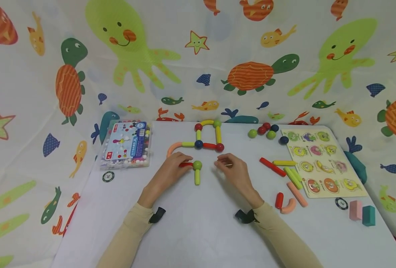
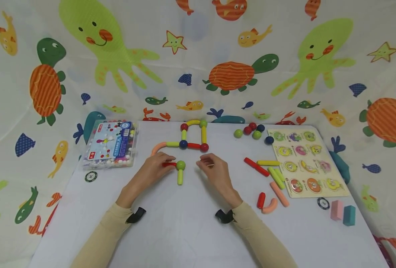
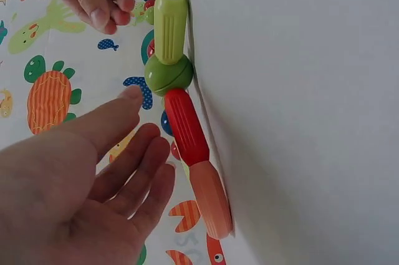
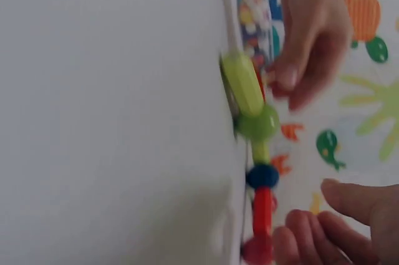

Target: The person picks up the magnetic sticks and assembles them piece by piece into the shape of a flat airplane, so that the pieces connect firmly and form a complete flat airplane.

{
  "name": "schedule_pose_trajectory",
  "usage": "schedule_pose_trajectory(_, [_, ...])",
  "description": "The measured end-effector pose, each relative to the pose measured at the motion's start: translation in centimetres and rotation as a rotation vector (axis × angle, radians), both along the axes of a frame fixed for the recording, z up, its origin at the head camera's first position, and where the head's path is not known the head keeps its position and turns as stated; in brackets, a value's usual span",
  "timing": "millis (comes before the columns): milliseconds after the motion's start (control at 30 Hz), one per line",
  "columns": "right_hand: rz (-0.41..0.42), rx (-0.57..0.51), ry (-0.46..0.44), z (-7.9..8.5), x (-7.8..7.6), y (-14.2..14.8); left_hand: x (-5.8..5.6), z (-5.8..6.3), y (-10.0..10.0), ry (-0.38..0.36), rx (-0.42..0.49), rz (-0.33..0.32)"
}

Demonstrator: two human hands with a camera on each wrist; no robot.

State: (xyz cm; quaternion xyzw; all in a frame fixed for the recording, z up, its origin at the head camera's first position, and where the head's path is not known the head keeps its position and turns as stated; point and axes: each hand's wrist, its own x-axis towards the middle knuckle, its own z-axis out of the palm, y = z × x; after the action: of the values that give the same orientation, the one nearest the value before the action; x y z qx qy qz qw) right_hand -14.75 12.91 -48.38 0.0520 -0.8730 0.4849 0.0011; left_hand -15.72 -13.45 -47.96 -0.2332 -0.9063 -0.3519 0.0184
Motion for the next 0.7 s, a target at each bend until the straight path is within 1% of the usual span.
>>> schedule_pose_trajectory(67, [-0.05,-0.006,0.037,0.3,-0.9,1.6,0.2,0.1,-0.2,-0.011,0.024,-0.001])
schedule_pose_trajectory(167, [-0.145,-0.012,0.106,0.7,-2.3,3.9,0.6,-0.1,-0.4,-0.043,0.068,-0.011])
schedule_pose_trajectory(267, [-0.244,-0.004,0.172,0.7,-4.1,5.9,1.2,-0.4,-0.5,-0.078,0.116,-0.024])
schedule_pose_trajectory(367, [-0.321,0.007,0.202,0.5,-6.0,7.4,1.7,-0.8,-0.4,-0.117,0.133,-0.037])
schedule_pose_trajectory(433, [-0.345,0.01,0.202,0.3,-7.2,8.3,1.9,-1.0,-0.4,-0.128,0.131,-0.047])
schedule_pose_trajectory(533, [-0.358,0.037,0.178,-0.2,-8.7,9.2,2.0,-1.1,-0.3,-0.129,0.128,-0.064])
schedule_pose_trajectory(700, [-0.36,0.122,0.138,-0.7,-10.5,9.9,2.0,-1.1,-0.1,-0.137,0.159,-0.102])
